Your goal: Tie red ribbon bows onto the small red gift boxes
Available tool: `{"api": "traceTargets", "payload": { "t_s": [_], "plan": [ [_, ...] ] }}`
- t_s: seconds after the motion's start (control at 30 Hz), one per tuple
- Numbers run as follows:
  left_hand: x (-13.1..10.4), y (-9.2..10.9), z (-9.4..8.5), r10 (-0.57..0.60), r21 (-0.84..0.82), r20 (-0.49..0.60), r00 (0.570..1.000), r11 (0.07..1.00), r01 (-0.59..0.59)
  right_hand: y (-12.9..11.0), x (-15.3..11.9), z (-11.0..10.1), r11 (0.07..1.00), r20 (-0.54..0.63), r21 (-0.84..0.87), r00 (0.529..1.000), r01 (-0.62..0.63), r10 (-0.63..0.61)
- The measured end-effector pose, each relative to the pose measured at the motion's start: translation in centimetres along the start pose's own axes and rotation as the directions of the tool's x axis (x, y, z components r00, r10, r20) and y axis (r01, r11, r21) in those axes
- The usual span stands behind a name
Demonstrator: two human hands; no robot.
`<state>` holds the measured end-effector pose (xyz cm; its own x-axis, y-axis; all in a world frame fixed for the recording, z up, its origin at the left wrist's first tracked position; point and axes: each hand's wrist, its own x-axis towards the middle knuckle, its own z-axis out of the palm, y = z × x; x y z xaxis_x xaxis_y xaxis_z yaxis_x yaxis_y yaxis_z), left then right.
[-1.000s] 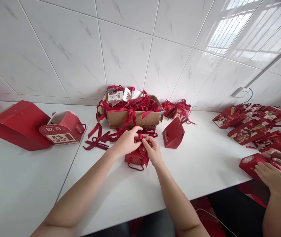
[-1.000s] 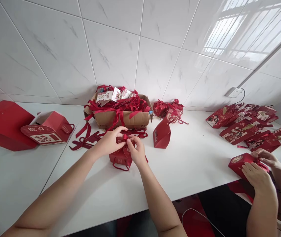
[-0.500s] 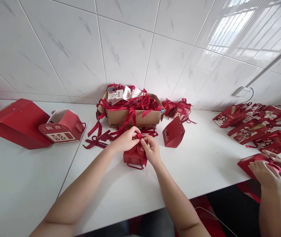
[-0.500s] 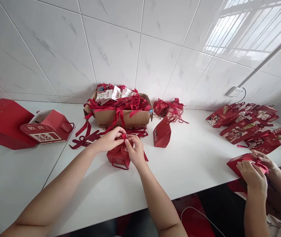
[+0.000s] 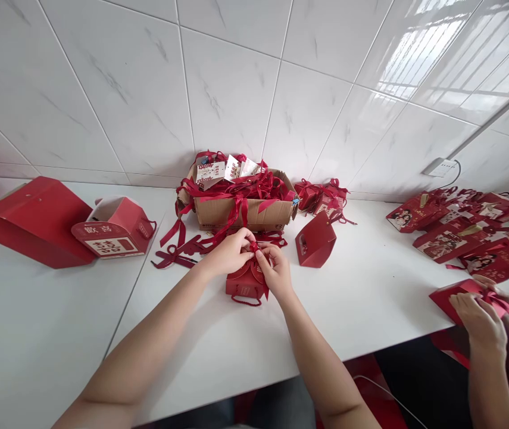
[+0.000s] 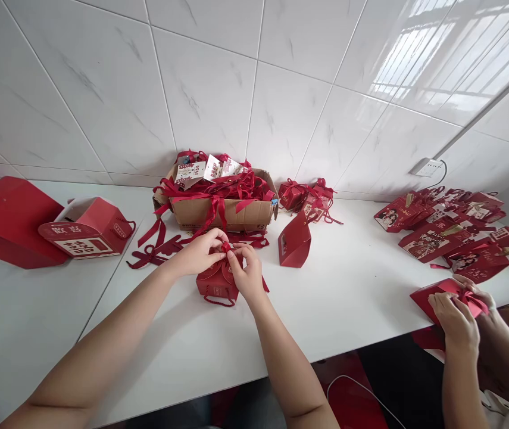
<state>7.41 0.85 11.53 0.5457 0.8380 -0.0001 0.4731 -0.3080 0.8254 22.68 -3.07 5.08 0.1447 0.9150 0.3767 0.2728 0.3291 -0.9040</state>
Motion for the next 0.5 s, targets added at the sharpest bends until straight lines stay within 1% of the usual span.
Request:
{"api": "traceTargets", "payload": {
  "t_s": [0.1,0.2,0.33,0.4,0.5],
  "plan": [
    [0.0,-0.1,0.1,-0.003,0.029,-0.012,1.000,1.000,0.004,-0.2,-0.1,0.1,1.000,-0.002,-0.017,1.000,0.016,-0.016],
    [-0.1,0.1,0.1,-0.035,0.011,-0.036,0.999,0.999,0.036,-0.5,-0.1,0.0,0.999,-0.007,-0.036,0.999,0.032,-0.032],
    [-0.2,0.3,-0.1,-0.087,-0.021,-0.078,0.993,0.996,0.085,-0.8,0.0,-0.3,0.997,0.017,-0.050,0.999,0.051,-0.050],
    [-0.2,0.5,-0.2,-0.081,-0.022,-0.103,0.991,0.997,0.079,-0.8,0.0,-0.4,0.997,0.015,-0.054,0.999,0.051,-0.050],
    [-0.4,1.0,-0.1,-0.026,0.037,-0.161,0.987,0.999,0.032,-0.7,0.1,-0.4,0.998,-0.025,-0.051,0.999,0.033,-0.034]
  ]
}}
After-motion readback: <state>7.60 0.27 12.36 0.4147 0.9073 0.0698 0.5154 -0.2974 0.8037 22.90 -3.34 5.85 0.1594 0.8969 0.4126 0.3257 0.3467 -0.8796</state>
